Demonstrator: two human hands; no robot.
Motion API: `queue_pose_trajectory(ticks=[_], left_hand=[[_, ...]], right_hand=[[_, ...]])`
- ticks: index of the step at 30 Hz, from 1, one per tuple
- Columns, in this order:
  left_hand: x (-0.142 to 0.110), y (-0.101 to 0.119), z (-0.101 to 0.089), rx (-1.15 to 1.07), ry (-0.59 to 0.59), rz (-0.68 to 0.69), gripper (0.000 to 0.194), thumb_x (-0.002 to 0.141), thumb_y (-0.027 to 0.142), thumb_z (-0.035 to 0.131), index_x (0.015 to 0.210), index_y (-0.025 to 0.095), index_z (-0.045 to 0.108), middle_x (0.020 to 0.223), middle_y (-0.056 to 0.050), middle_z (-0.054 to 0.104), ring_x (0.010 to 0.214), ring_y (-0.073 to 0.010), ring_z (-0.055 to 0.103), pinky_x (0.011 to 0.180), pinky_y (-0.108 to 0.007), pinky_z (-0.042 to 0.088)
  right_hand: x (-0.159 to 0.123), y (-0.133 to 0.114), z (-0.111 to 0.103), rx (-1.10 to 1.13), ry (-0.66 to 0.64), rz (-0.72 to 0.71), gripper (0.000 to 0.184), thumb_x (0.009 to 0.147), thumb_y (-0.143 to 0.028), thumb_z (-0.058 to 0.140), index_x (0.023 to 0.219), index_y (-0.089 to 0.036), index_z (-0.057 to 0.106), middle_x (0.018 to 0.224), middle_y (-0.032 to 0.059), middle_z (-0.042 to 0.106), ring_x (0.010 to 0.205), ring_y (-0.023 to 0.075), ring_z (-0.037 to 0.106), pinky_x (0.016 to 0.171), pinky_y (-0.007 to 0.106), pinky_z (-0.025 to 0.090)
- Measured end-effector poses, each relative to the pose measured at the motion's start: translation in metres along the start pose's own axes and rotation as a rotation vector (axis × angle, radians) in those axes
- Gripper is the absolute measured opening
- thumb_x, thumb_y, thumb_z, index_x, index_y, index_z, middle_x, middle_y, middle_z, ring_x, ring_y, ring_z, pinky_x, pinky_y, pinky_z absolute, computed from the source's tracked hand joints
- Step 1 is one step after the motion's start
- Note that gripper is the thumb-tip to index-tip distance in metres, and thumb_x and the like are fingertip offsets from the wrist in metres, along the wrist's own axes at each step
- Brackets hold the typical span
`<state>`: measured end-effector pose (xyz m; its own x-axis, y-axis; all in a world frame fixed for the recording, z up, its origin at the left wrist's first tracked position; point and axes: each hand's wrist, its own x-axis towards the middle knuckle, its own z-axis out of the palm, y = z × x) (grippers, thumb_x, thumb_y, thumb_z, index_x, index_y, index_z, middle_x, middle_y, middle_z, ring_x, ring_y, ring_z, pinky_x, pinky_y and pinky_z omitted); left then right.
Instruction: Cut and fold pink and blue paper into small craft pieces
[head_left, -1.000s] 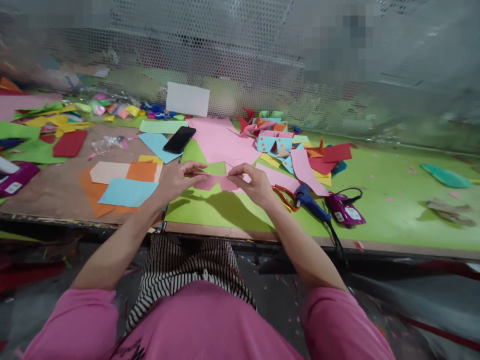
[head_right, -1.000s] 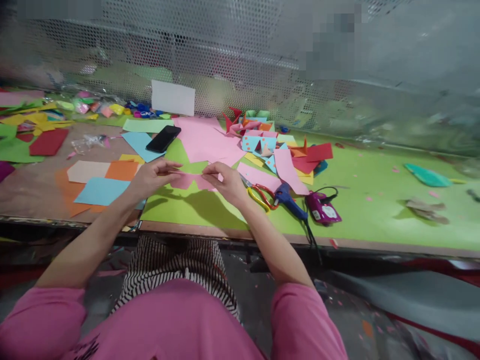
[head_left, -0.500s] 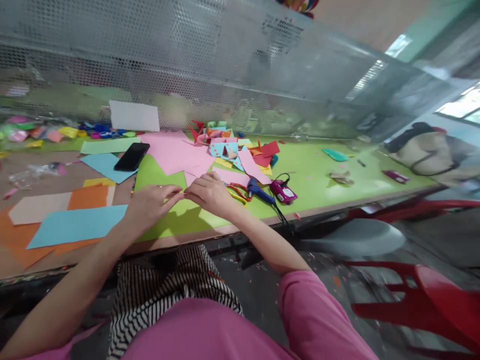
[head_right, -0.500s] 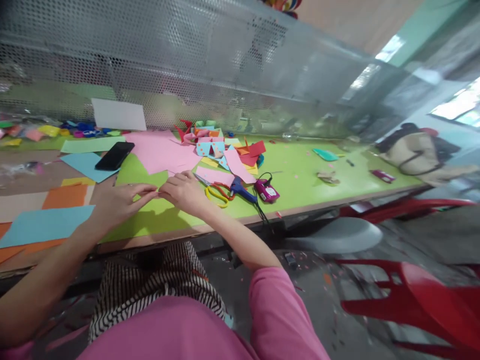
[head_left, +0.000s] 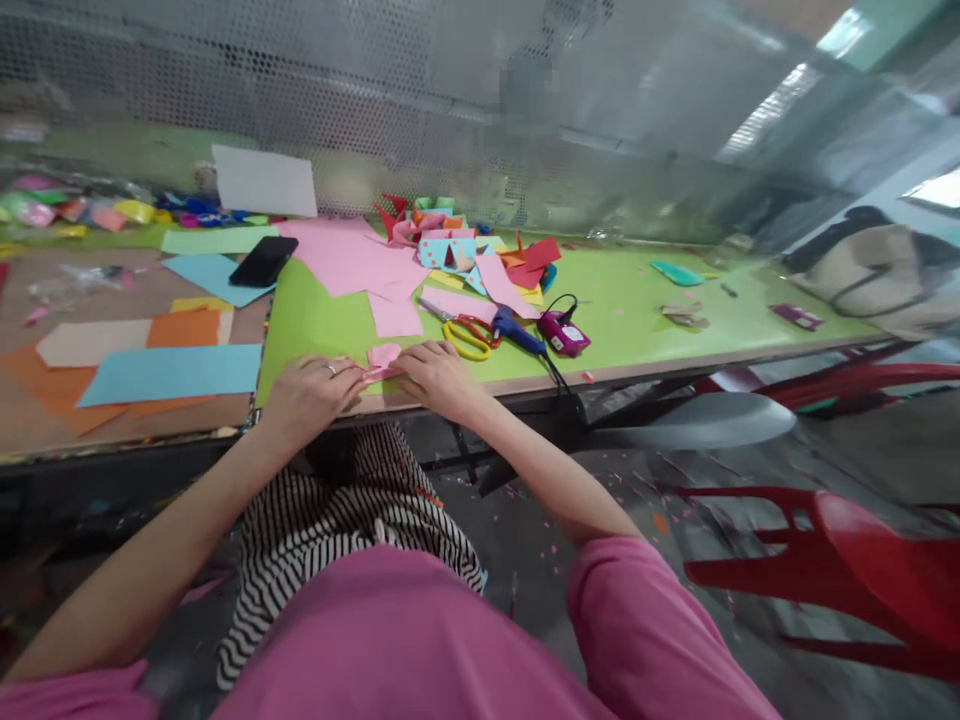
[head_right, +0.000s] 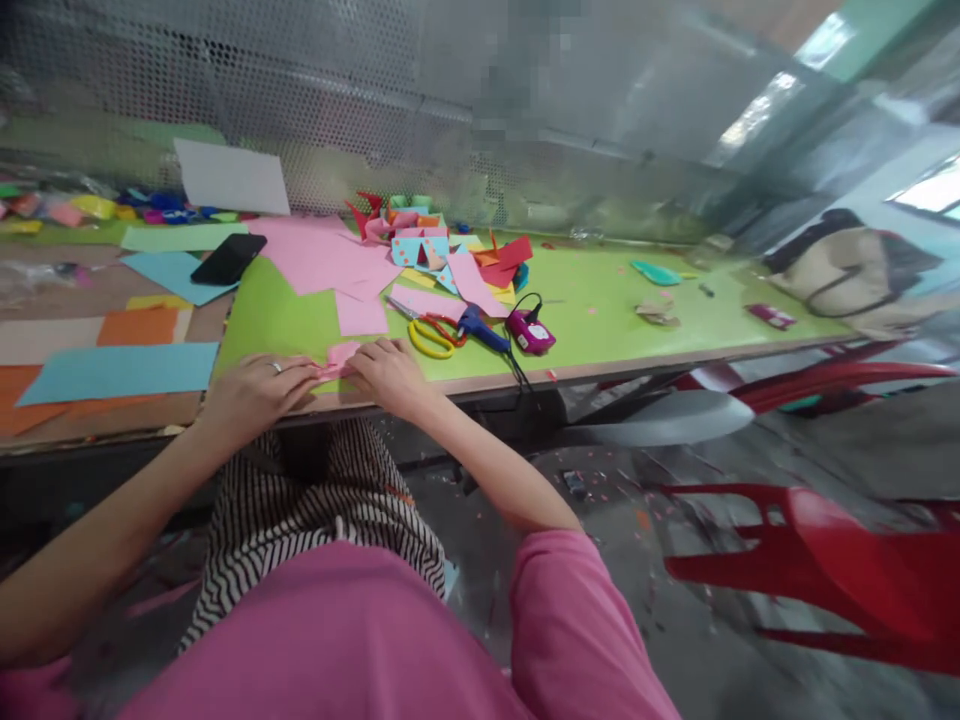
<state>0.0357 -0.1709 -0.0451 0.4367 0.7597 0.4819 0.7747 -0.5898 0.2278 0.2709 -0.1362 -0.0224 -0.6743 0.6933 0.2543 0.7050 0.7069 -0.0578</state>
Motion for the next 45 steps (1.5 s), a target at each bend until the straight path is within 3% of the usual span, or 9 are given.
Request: queue_pose_trajectory(ticks=[5, 12, 19, 26, 33, 39, 45], left_hand=[[-0.014, -0.002, 0.01, 0.176, -0.005, -0.056, 0.034, 0.103, 0.035, 0.046, 0.1, 0.02, 0.076, 0.093, -0.013, 0.079, 0.085, -0.0284, 0.072, 0.076, -0.038, 0.049], [-0.008, -0.005, 0.013, 0.197, -0.019, 0.027, 0.033, 0.105, 0.031, 0.045, 0.106, 0.018, 0.075, 0.105, -0.009, 0.079, 0.092, -0.026, 0.07, 0.078, -0.037, 0.049], [-0.007, 0.002, 0.012, 0.327, -0.041, 0.012, 0.035, 0.106, 0.031, 0.044, 0.091, 0.018, 0.073, 0.081, -0.008, 0.074, 0.078, -0.0242, 0.069, 0.065, -0.033, 0.044], [-0.01, 0.001, 0.021, 0.233, 0.002, -0.028, 0.032, 0.105, 0.029, 0.045, 0.102, 0.016, 0.075, 0.096, -0.012, 0.077, 0.084, -0.0257, 0.069, 0.073, -0.036, 0.049], [-0.008, -0.002, 0.023, 0.087, -0.023, 0.011, 0.032, 0.104, 0.025, 0.046, 0.112, 0.015, 0.075, 0.115, -0.012, 0.075, 0.11, -0.027, 0.066, 0.096, -0.04, 0.051], [-0.009, 0.002, 0.021, 0.144, 0.018, 0.009, 0.03, 0.104, 0.025, 0.046, 0.107, 0.017, 0.075, 0.11, -0.011, 0.076, 0.103, -0.0262, 0.068, 0.089, -0.038, 0.053], [-0.014, 0.007, 0.017, 0.262, 0.035, 0.001, 0.025, 0.102, 0.022, 0.05, 0.105, 0.016, 0.075, 0.097, -0.01, 0.078, 0.085, -0.0265, 0.071, 0.072, -0.036, 0.053]], right_hand=[[-0.015, 0.002, 0.018, 0.067, 0.006, 0.023, 0.028, 0.103, -0.03, 0.056, 0.126, -0.02, 0.068, 0.117, 0.012, 0.072, 0.102, 0.0256, 0.058, 0.086, 0.037, 0.038], [-0.005, 0.01, 0.025, 0.036, 0.019, -0.02, 0.031, 0.105, -0.035, 0.051, 0.12, -0.021, 0.074, 0.11, 0.0119, 0.069, 0.096, 0.0246, 0.053, 0.084, 0.037, 0.039], [-0.004, 0.015, 0.029, 0.076, 0.025, -0.057, 0.029, 0.105, -0.029, 0.05, 0.118, -0.02, 0.075, 0.106, 0.0103, 0.07, 0.092, 0.0227, 0.053, 0.082, 0.036, 0.041], [-0.001, 0.022, 0.035, 0.09, 0.118, -0.171, 0.034, 0.107, -0.026, 0.043, 0.11, -0.015, 0.076, 0.102, 0.0109, 0.073, 0.088, 0.0223, 0.055, 0.082, 0.035, 0.044], [-0.002, 0.027, 0.038, 0.108, 0.131, -0.205, 0.039, 0.108, -0.026, 0.038, 0.12, -0.019, 0.074, 0.105, 0.0108, 0.072, 0.091, 0.0227, 0.055, 0.084, 0.037, 0.046], [-0.001, 0.028, 0.04, 0.151, 0.12, -0.213, 0.037, 0.107, -0.023, 0.04, 0.119, -0.018, 0.075, 0.106, 0.0121, 0.073, 0.091, 0.0234, 0.055, 0.085, 0.039, 0.047], [-0.002, 0.024, 0.034, 0.132, 0.085, -0.191, 0.035, 0.105, -0.02, 0.043, 0.12, -0.018, 0.074, 0.11, 0.0115, 0.072, 0.094, 0.0229, 0.055, 0.088, 0.038, 0.045]])
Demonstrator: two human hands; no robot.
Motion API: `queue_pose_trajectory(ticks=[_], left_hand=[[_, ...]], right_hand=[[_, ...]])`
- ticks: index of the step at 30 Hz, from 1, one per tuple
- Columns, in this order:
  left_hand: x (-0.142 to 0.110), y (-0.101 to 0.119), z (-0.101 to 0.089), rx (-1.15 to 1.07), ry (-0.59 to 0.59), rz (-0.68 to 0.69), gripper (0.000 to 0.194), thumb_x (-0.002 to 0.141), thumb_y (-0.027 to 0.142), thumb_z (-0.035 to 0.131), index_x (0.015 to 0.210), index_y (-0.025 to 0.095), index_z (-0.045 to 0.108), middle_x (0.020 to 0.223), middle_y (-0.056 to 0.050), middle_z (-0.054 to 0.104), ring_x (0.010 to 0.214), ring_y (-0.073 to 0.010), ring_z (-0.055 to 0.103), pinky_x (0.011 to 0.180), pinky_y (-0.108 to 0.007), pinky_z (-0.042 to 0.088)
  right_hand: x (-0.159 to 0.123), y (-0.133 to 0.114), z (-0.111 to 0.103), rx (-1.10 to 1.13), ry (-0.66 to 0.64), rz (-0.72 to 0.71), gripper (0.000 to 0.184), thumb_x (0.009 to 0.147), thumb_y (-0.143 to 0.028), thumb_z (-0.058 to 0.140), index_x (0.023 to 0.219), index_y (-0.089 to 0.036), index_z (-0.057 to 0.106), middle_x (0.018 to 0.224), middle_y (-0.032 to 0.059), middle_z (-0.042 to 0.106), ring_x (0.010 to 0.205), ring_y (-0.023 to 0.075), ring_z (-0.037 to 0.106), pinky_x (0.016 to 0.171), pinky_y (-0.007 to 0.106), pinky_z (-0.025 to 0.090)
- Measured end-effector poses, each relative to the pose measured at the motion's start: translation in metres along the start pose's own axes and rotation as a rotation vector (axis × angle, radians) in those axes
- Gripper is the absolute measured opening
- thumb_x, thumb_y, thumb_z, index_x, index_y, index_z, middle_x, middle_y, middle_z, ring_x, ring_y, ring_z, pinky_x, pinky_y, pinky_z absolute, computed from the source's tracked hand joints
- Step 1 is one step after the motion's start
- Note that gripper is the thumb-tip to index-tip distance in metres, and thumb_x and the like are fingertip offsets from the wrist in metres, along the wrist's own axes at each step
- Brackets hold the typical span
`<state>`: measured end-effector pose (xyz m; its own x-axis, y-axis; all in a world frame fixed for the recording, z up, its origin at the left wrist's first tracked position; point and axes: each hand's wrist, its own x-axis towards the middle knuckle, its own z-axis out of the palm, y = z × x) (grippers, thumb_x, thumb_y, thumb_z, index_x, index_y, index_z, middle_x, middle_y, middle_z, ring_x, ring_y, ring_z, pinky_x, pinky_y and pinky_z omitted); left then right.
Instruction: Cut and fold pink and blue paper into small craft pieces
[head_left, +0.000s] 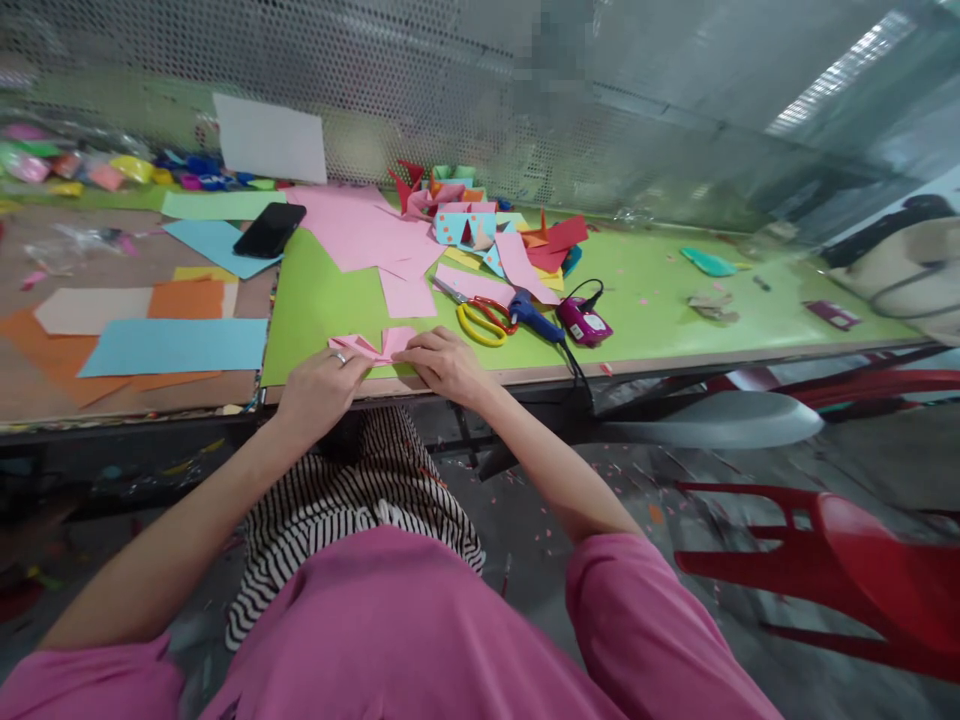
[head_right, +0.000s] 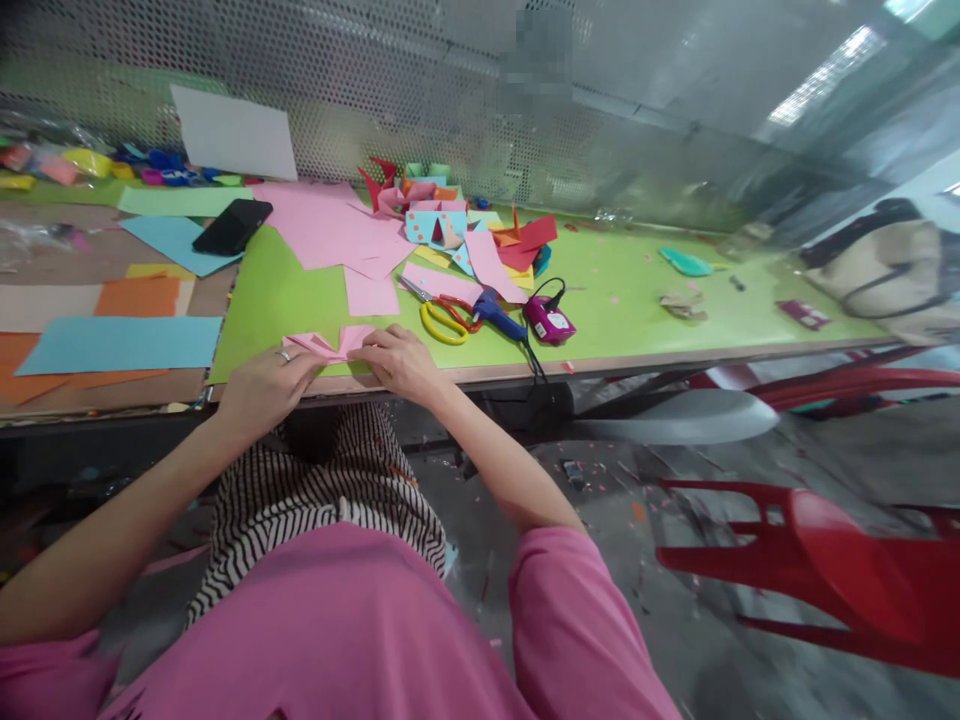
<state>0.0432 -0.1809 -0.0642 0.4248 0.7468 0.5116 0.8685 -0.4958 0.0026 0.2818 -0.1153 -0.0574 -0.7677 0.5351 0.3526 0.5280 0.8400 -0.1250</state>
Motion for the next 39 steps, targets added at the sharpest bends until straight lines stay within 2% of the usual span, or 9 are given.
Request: queue_pose_trajectory(ticks=[3, 5, 9, 11, 17, 22, 26, 31, 39], left_hand=[[-0.004, 0.007, -0.005, 0.008, -0.013, 0.008, 0.027, 0.102, 0.023, 0.049, 0.108, 0.014, 0.073, 0.101, -0.012, 0.078, 0.087, -0.0266, 0.072, 0.073, -0.036, 0.054], [-0.007, 0.015, -0.008, 0.013, -0.035, 0.002, 0.032, 0.103, 0.032, 0.049, 0.11, 0.011, 0.072, 0.105, -0.015, 0.077, 0.091, -0.0285, 0.072, 0.077, -0.038, 0.055], [-0.012, 0.034, -0.006, 0.022, -0.034, -0.043, 0.07, 0.094, 0.066, 0.052, 0.12, 0.002, 0.066, 0.117, -0.027, 0.071, 0.109, -0.0378, 0.068, 0.092, -0.047, 0.054], [-0.014, 0.04, -0.002, 0.022, -0.01, -0.079, 0.083, 0.091, 0.074, 0.049, 0.129, 0.0, 0.061, 0.121, -0.029, 0.069, 0.113, -0.0392, 0.066, 0.096, -0.049, 0.053], [-0.021, 0.035, 0.004, -0.012, 0.008, -0.067, 0.07, 0.097, 0.065, 0.046, 0.134, 0.007, 0.059, 0.123, -0.025, 0.069, 0.115, -0.0355, 0.065, 0.099, -0.046, 0.053], [-0.025, 0.029, 0.002, -0.065, -0.021, -0.043, 0.072, 0.097, 0.064, 0.048, 0.138, 0.006, 0.058, 0.128, -0.025, 0.068, 0.121, -0.0371, 0.063, 0.103, -0.048, 0.052], [-0.026, 0.031, 0.005, -0.051, -0.031, -0.031, 0.077, 0.096, 0.064, 0.051, 0.138, 0.0, 0.056, 0.131, -0.028, 0.065, 0.123, -0.0393, 0.06, 0.107, -0.051, 0.048], [-0.024, 0.032, 0.009, -0.054, -0.043, -0.059, 0.076, 0.095, 0.065, 0.051, 0.141, 0.004, 0.055, 0.132, -0.027, 0.065, 0.122, -0.0391, 0.06, 0.107, -0.052, 0.047], [-0.023, 0.026, 0.009, -0.099, -0.063, -0.044, 0.074, 0.097, 0.064, 0.049, 0.14, 0.004, 0.056, 0.13, -0.026, 0.065, 0.122, -0.0385, 0.06, 0.106, -0.052, 0.047]], right_hand=[[-0.001, -0.007, -0.006, -0.048, -0.061, 0.031, 0.034, 0.105, -0.021, 0.045, 0.124, -0.02, 0.072, 0.115, 0.0105, 0.072, 0.098, 0.0231, 0.055, 0.089, 0.038, 0.043], [-0.003, -0.014, -0.01, -0.11, -0.106, 0.052, 0.033, 0.105, -0.023, 0.046, 0.127, -0.022, 0.07, 0.117, 0.0093, 0.072, 0.099, 0.0242, 0.054, 0.087, 0.038, 0.042], [-0.006, -0.027, -0.013, -0.198, -0.144, 0.088, 0.034, 0.105, -0.026, 0.047, 0.134, -0.023, 0.065, 0.122, 0.0084, 0.072, 0.103, 0.0265, 0.053, 0.084, 0.04, 0.039], [-0.008, -0.031, -0.012, -0.184, -0.134, 0.101, 0.034, 0.105, -0.03, 0.048, 0.133, -0.022, 0.064, 0.123, 0.0093, 0.071, 0.105, 0.027, 0.053, 0.086, 0.04, 0.039], [-0.01, -0.037, -0.004, -0.127, -0.046, 0.16, 0.035, 0.105, -0.039, 0.049, 0.129, -0.021, 0.066, 0.122, 0.0109, 0.071, 0.108, 0.0278, 0.053, 0.091, 0.041, 0.039], [-0.011, -0.036, -0.002, -0.091, -0.032, 0.181, 0.038, 0.104, -0.04, 0.051, 0.132, -0.019, 0.065, 0.125, 0.0117, 0.07, 0.11, 0.0285, 0.053, 0.093, 0.042, 0.039], [-0.012, -0.035, -0.001, -0.107, -0.029, 0.167, 0.038, 0.105, -0.039, 0.048, 0.133, -0.019, 0.064, 0.125, 0.0102, 0.071, 0.109, 0.0283, 0.052, 0.093, 0.042, 0.039], [-0.013, -0.036, -0.002, -0.128, -0.027, 0.153, 0.036, 0.106, -0.037, 0.046, 0.134, -0.022, 0.063, 0.124, 0.0091, 0.071, 0.109, 0.0275, 0.053, 0.093, 0.042, 0.037], [-0.008, -0.039, -0.007, -0.146, -0.033, 0.153, 0.035, 0.106, -0.039, 0.045, 0.13, -0.024, 0.066, 0.122, 0.0087, 0.071, 0.106, 0.0264, 0.054, 0.093, 0.042, 0.034]])
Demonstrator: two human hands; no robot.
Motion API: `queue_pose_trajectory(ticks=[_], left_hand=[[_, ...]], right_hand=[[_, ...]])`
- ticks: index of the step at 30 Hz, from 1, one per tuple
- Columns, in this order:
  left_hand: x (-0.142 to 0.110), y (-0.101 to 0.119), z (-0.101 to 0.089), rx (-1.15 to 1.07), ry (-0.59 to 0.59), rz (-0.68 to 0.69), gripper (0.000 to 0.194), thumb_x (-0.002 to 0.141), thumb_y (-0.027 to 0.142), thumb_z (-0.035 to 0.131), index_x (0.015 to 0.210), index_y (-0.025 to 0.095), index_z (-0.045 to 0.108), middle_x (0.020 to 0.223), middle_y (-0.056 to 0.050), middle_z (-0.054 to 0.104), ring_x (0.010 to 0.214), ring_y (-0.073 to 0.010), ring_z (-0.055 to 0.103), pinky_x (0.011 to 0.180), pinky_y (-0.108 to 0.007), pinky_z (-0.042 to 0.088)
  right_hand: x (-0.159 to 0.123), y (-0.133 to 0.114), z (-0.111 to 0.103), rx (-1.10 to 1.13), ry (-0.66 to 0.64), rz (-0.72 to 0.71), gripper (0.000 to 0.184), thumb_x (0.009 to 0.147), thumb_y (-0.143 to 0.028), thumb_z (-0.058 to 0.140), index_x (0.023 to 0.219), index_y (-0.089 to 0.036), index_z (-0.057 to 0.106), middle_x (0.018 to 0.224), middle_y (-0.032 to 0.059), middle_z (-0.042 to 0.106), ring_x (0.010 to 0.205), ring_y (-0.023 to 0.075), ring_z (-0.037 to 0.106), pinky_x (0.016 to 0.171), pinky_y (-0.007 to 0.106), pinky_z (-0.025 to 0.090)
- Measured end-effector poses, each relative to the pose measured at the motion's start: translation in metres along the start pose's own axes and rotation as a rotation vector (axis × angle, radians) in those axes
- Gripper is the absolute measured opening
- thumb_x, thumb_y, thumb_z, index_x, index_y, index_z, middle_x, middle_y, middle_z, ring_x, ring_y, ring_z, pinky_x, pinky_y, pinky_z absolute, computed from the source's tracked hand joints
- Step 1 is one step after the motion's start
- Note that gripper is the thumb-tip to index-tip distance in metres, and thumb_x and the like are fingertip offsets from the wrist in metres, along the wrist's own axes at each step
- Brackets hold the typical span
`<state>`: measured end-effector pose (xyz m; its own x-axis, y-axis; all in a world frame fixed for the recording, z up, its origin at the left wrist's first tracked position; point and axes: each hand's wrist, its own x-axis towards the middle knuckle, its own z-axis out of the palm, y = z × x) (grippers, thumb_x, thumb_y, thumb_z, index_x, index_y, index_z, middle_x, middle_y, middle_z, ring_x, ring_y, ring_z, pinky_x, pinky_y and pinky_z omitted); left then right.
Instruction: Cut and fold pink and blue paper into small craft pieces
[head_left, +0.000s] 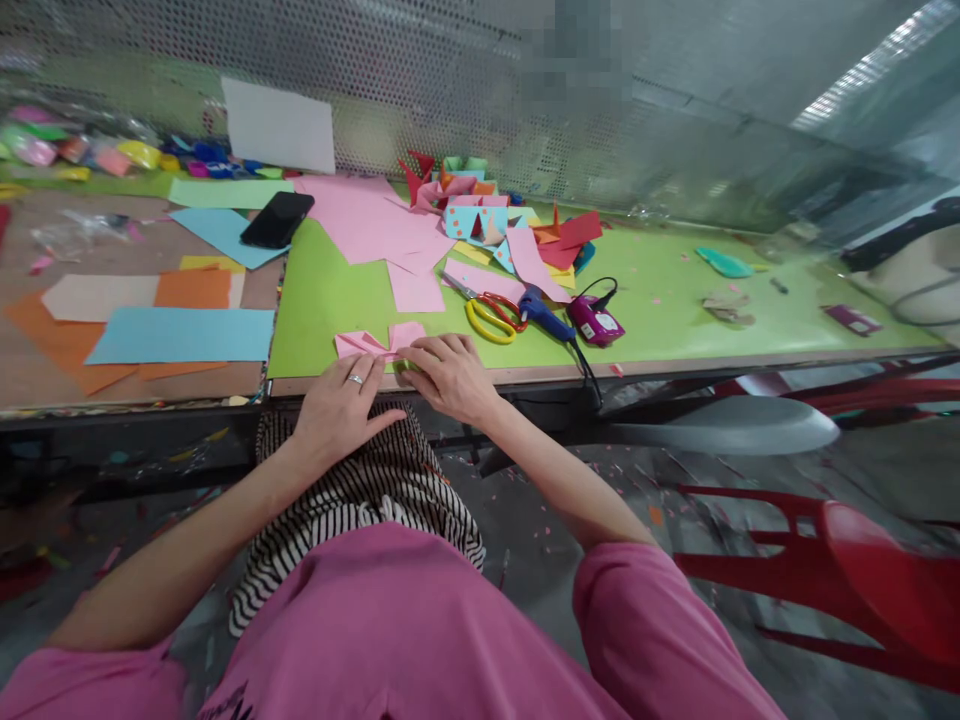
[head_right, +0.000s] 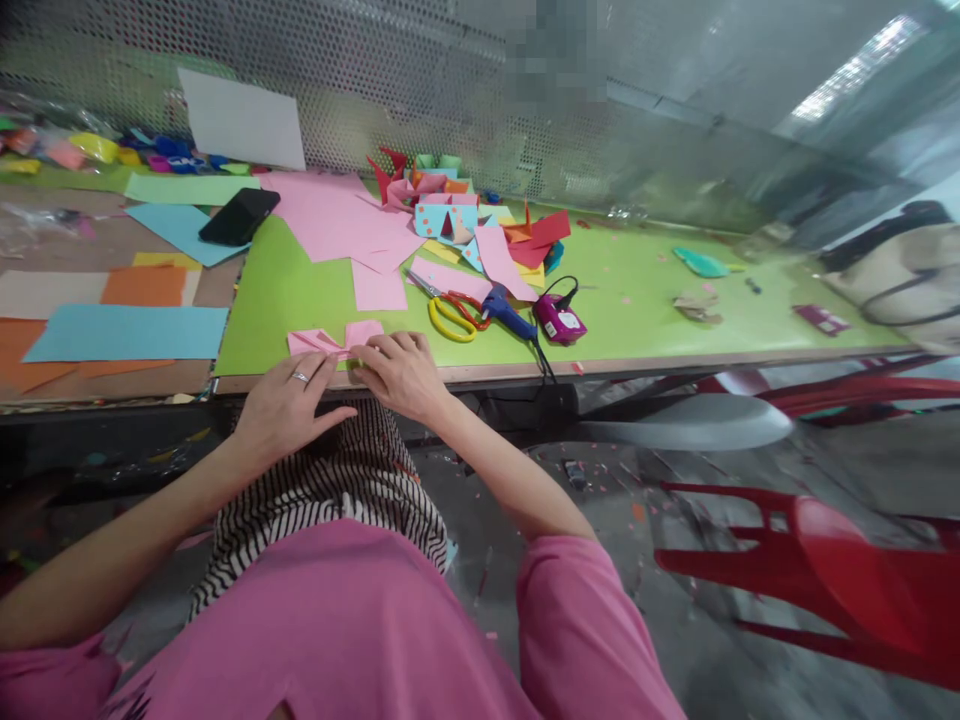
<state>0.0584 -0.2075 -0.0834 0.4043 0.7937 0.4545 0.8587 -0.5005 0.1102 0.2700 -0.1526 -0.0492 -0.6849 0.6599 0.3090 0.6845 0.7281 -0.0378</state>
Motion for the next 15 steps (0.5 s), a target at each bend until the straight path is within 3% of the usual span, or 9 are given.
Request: queue_pose_trajectory(ticks=[10, 15], left_hand=[[-0.001, 0.001, 0.001, 0.033, 0.047, 0.04, 0.064, 0.098, 0.052, 0.054, 0.134, 0.0, 0.059, 0.125, -0.027, 0.067, 0.117, -0.0367, 0.063, 0.104, -0.05, 0.05], [-0.003, -0.018, -0.015, -0.034, 0.099, -0.059, 0.058, 0.101, 0.049, 0.048, 0.137, 0.004, 0.058, 0.133, -0.025, 0.066, 0.124, -0.0367, 0.061, 0.107, -0.052, 0.048]], right_hand=[[0.001, 0.002, 0.001, 0.003, -0.032, -0.014, 0.036, 0.106, -0.04, 0.045, 0.133, -0.03, 0.067, 0.122, 0.0087, 0.068, 0.105, 0.0267, 0.052, 0.093, 0.042, 0.035], [0.002, 0.0, -0.001, -0.039, -0.057, -0.017, 0.038, 0.106, -0.044, 0.044, 0.135, -0.031, 0.065, 0.123, 0.008, 0.068, 0.105, 0.0274, 0.05, 0.092, 0.043, 0.035]])
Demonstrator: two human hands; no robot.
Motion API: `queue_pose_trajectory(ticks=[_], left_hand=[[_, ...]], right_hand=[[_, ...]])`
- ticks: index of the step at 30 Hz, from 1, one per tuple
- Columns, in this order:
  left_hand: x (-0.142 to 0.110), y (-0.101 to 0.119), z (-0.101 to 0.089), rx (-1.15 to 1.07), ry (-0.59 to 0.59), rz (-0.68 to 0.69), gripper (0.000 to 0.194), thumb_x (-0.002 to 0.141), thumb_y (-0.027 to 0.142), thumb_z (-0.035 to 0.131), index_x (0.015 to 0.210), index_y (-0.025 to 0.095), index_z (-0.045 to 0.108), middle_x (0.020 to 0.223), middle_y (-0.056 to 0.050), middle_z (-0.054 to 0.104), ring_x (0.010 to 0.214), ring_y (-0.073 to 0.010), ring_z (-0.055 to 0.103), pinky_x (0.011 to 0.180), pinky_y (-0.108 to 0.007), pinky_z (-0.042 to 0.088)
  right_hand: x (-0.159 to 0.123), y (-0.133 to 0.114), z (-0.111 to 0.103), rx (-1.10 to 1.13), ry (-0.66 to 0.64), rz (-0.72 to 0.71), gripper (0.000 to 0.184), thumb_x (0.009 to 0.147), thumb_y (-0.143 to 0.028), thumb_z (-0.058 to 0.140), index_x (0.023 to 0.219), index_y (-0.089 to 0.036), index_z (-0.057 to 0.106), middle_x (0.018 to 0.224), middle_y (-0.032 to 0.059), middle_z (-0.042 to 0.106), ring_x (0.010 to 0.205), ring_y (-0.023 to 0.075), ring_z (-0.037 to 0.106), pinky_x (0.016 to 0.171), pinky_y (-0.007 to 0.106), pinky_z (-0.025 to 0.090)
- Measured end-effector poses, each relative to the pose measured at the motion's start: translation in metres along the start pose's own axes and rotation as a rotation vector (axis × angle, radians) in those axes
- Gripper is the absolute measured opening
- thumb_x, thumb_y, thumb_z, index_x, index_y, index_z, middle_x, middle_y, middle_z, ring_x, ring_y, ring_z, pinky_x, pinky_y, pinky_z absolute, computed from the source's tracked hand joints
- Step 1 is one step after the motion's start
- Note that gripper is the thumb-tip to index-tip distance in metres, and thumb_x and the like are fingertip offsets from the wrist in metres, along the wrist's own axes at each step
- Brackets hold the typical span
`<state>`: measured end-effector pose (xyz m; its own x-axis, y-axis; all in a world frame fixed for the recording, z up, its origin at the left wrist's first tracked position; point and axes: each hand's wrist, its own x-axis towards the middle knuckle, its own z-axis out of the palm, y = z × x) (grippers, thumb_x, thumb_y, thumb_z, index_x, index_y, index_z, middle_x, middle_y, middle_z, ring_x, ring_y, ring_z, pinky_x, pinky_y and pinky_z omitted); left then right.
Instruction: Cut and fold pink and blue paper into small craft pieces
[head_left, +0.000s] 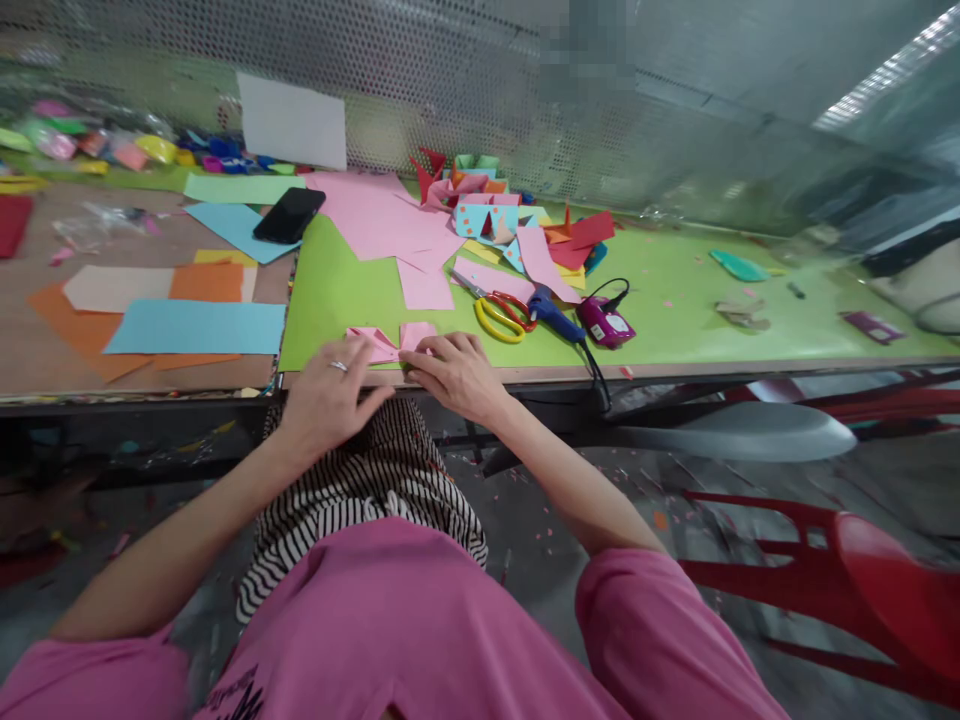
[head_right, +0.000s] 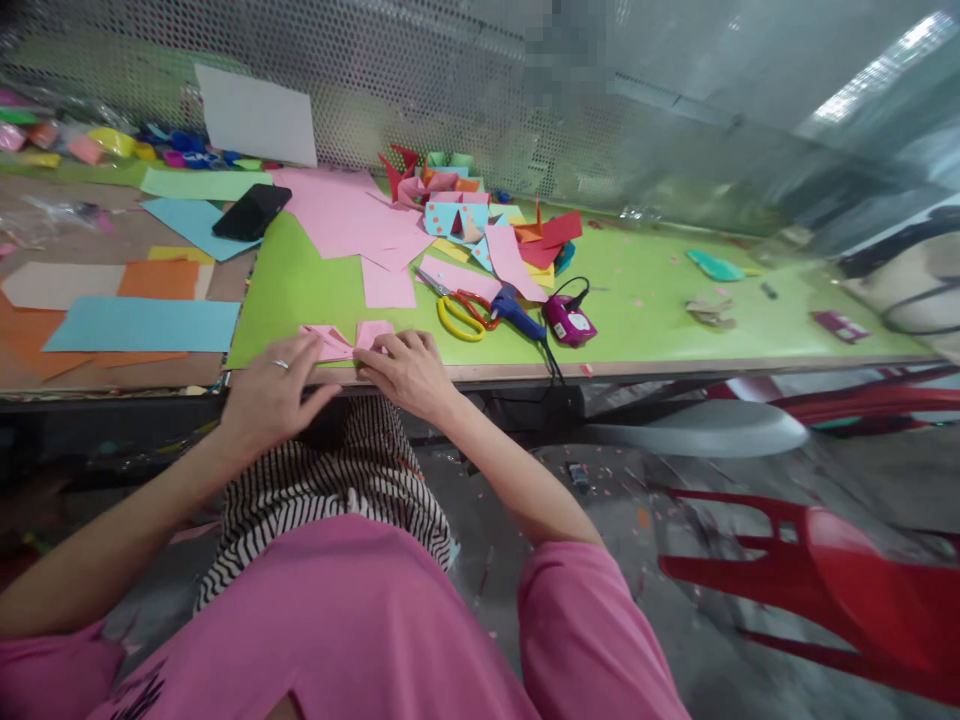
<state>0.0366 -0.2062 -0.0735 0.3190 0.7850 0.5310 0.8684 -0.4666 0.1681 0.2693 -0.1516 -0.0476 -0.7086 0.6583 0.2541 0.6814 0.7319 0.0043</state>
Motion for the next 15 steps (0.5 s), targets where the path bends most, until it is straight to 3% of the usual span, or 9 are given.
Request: queue_pose_trajectory(ticks=[3, 7, 10, 15], left_hand=[[0.002, -0.019, -0.012, -0.008, 0.02, -0.099, 0.05, 0.105, 0.041, 0.037, 0.133, 0.007, 0.062, 0.131, -0.022, 0.069, 0.123, -0.0342, 0.063, 0.106, -0.051, 0.048], [0.004, -0.032, -0.014, -0.046, -0.045, -0.06, 0.052, 0.106, 0.04, 0.032, 0.131, 0.01, 0.066, 0.134, -0.018, 0.07, 0.124, -0.0312, 0.064, 0.105, -0.048, 0.049], [0.007, -0.034, -0.011, -0.048, -0.102, -0.045, 0.051, 0.106, 0.04, 0.033, 0.123, 0.013, 0.072, 0.133, -0.015, 0.071, 0.122, -0.0308, 0.066, 0.102, -0.048, 0.05], [0.018, -0.034, -0.011, -0.1, -0.133, -0.213, 0.039, 0.102, 0.042, 0.045, 0.1, 0.022, 0.079, 0.125, -0.009, 0.076, 0.109, -0.028, 0.072, 0.096, -0.046, 0.05]], right_hand=[[0.0, -0.001, 0.0, 0.001, -0.003, 0.001, 0.039, 0.106, -0.046, 0.042, 0.135, -0.031, 0.064, 0.124, 0.008, 0.068, 0.106, 0.0275, 0.05, 0.091, 0.042, 0.035], [-0.001, -0.001, 0.001, 0.008, 0.002, 0.007, 0.04, 0.106, -0.046, 0.042, 0.136, -0.031, 0.064, 0.124, 0.0081, 0.068, 0.105, 0.0273, 0.05, 0.091, 0.042, 0.035], [-0.002, -0.001, 0.001, 0.006, 0.005, 0.009, 0.04, 0.107, -0.046, 0.042, 0.136, -0.031, 0.064, 0.124, 0.0078, 0.068, 0.106, 0.0271, 0.051, 0.091, 0.042, 0.035], [-0.002, -0.001, 0.001, 0.01, 0.012, 0.01, 0.039, 0.106, -0.046, 0.042, 0.136, -0.031, 0.064, 0.125, 0.0079, 0.068, 0.107, 0.0273, 0.05, 0.092, 0.042, 0.035]])
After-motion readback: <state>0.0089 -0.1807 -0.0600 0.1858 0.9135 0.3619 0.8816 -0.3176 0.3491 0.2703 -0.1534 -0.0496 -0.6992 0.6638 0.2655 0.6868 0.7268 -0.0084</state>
